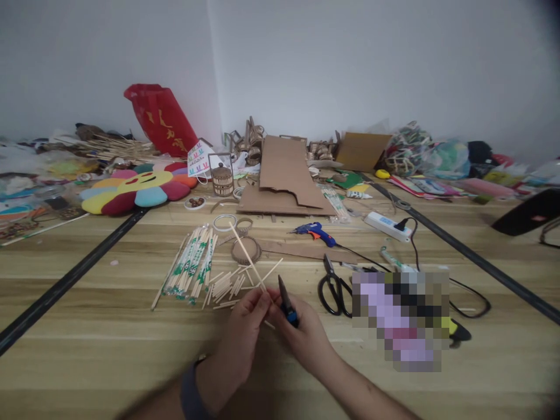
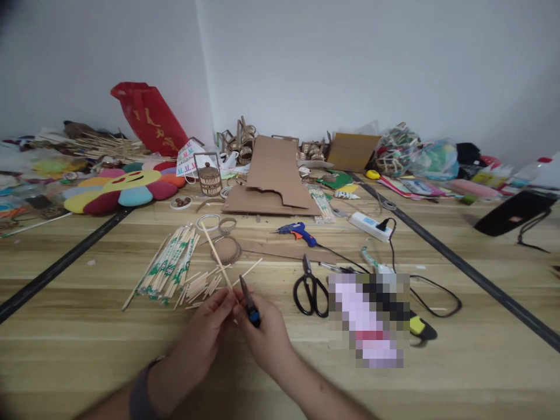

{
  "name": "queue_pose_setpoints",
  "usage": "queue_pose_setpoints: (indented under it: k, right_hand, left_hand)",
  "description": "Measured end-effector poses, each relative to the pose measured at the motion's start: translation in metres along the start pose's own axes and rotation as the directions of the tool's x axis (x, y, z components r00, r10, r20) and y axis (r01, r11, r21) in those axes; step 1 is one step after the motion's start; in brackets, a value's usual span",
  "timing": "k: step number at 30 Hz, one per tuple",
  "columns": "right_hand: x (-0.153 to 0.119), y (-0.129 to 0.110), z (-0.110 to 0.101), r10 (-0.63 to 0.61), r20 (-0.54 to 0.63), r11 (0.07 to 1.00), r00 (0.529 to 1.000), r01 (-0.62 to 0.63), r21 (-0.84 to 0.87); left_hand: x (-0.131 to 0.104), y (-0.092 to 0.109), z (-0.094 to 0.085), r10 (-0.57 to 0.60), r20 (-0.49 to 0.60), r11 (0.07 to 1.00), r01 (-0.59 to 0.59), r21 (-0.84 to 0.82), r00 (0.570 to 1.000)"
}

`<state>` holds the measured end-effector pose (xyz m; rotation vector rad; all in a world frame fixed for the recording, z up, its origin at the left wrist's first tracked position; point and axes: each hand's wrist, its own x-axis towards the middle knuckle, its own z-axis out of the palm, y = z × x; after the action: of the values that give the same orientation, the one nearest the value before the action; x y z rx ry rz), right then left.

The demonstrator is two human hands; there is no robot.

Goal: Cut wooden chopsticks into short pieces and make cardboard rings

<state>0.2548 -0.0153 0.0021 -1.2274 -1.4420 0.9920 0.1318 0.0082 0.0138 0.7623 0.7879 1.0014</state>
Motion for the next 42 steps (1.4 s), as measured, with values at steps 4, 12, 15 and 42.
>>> queue_pose_setpoints:
  k: [4, 12, 15, 42]
  right_hand:
    - [0.000, -0.001, -0.003, 0.015, -0.020, 1.000, 1.000, -0.015, -0.007]
    - [0.003, -0.001, -0.005, 0.070, -0.103, 0.995, 0.992, -0.077, -0.061]
    - [0.004, -0.001, -0.007, 0.085, -0.099, 0.996, 0.992, -0.088, -0.027]
    - [0.002, -0.027, -0.030, 0.307, 0.253, 0.888, 0.917, -0.372, 0.270]
  left_hand:
    - [0.000, 0.011, 0.003, -0.049, -0.027, 0.993, 0.046, -0.111, 0.998]
    - [-0.002, 0.008, 0.005, -0.016, 0.022, 0.997, 0.017, -0.080, 1.000]
    - [-0.003, 0.009, 0.003, 0.014, 0.034, 1.000, -0.014, -0.018, 0.999]
    - [0.009, 0.043, -0.020, 0.123, 0.058, 0.920, -0.135, 0.368, 0.991]
